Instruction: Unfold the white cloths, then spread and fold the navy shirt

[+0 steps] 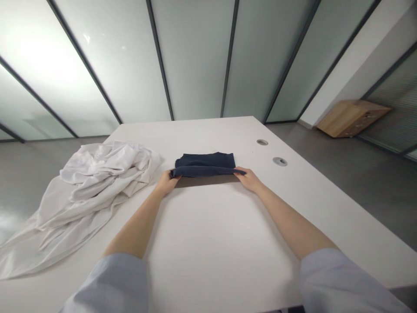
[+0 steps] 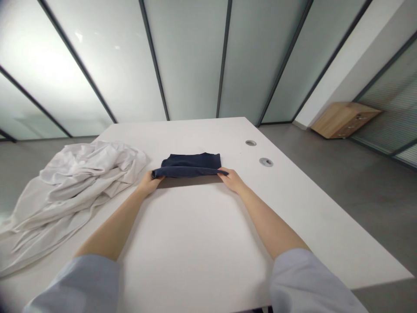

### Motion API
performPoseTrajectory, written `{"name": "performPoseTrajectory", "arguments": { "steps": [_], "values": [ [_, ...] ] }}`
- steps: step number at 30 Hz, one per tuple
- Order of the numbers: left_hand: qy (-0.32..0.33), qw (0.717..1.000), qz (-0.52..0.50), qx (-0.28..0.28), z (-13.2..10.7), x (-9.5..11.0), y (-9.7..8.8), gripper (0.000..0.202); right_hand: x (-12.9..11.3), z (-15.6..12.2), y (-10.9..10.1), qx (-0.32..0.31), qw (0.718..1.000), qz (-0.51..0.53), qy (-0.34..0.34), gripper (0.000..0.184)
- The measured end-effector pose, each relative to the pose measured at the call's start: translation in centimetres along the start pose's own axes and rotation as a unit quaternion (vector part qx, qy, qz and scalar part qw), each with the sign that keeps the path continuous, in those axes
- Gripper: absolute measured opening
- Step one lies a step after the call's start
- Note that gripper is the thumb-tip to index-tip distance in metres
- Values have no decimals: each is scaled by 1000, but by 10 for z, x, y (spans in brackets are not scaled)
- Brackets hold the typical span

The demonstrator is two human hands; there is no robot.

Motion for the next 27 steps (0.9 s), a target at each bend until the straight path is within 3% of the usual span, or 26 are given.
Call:
{"name": "performPoseTrajectory", "arguments": {
  "steps": [3, 7, 17, 22, 24, 27],
  "values": [
    [-35, 999, -32, 12, 1, -3, 0, 35, -2, 0, 0, 32, 999, 15, 24, 33],
    [-28, 998, -43, 46, 5, -4, 0, 40, -3, 1, 2, 70, 997, 27, 6, 35],
    [-54, 970, 212, 109, 5, 2, 8, 31, -7, 10, 10, 108, 984, -139, 36, 32],
    [-79, 951, 277, 111, 4, 1, 8, 29, 1, 14, 11, 120, 987, -84, 60, 32],
    [-50, 948, 270, 163, 1, 3, 5, 33, 7, 15, 10, 145, 988, -37, 48, 38],
    [64, 930, 273, 238, -6, 16, 2, 49, 5, 15, 7, 212, 976, -48, -25, 44]
  ]
}}
Point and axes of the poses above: each hand's wrist, its own z-axis towards the middle knuckle, its own y-axis out of the palm, x = y × z, the point moved 1 cm from there along z, towards the middle knuckle, and after that the axes turned 6 degrees about z, right-handed, at the moved point
